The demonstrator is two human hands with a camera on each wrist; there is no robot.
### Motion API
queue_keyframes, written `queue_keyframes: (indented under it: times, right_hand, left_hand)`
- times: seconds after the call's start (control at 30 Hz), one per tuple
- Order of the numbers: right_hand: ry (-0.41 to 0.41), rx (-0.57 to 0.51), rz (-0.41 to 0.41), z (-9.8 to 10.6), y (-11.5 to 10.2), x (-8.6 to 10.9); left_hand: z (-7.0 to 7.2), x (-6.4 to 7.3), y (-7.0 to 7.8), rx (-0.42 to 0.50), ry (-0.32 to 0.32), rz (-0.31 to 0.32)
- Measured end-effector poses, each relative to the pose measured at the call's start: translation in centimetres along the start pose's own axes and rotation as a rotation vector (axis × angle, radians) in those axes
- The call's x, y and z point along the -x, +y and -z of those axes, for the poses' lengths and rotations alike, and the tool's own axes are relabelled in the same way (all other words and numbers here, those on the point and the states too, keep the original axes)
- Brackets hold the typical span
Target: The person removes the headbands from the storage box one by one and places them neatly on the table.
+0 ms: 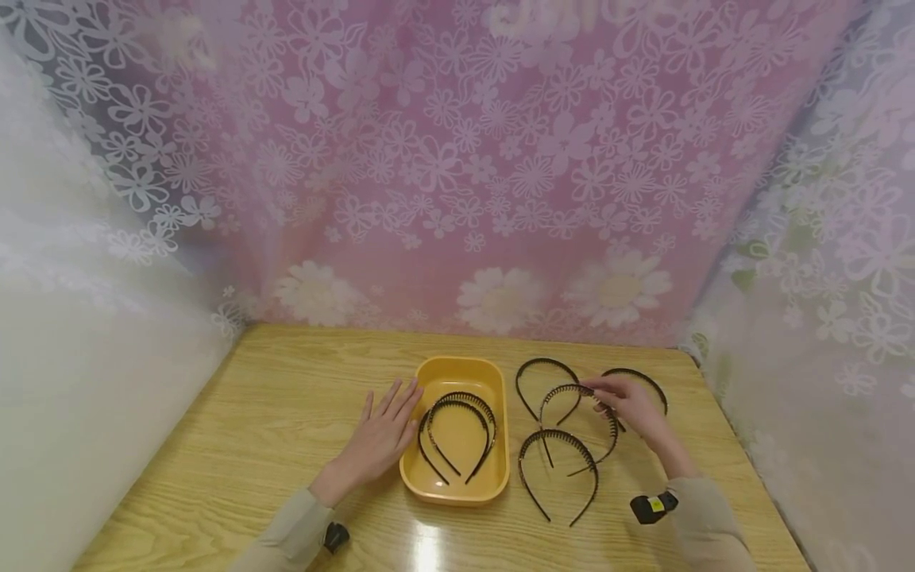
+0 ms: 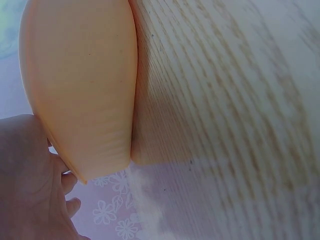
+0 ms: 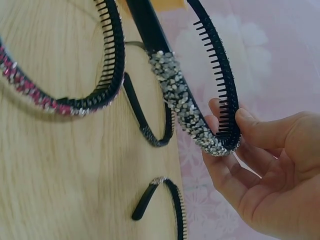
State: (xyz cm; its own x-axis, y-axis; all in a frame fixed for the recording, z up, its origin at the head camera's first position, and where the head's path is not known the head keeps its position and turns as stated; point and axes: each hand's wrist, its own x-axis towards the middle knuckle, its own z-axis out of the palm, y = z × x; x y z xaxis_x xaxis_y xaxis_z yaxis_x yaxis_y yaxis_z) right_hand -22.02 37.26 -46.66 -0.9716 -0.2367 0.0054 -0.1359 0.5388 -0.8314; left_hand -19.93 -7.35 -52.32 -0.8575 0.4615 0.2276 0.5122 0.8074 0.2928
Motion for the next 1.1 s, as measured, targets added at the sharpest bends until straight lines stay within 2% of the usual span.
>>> queue_keyframes:
  times: [0.27, 0.67, 1.1]
  right_hand:
    - [0.006, 0.029, -0.053, 0.8, 1.4, 0.5]
    - [0.038, 0.130, -0.058, 1.7, 2.9, 1.8]
    - [0.046, 0.125, -0.035, 2.6, 4.7, 2.9]
  left_hand:
    - [0.0, 0.0, 0.0, -0.003, 0.005, -0.004]
    - [0.0, 0.0, 0.0, -0.001, -0.003, 0.001]
    - [-0.1, 0.0, -0.1, 0.001, 0.004, -0.002]
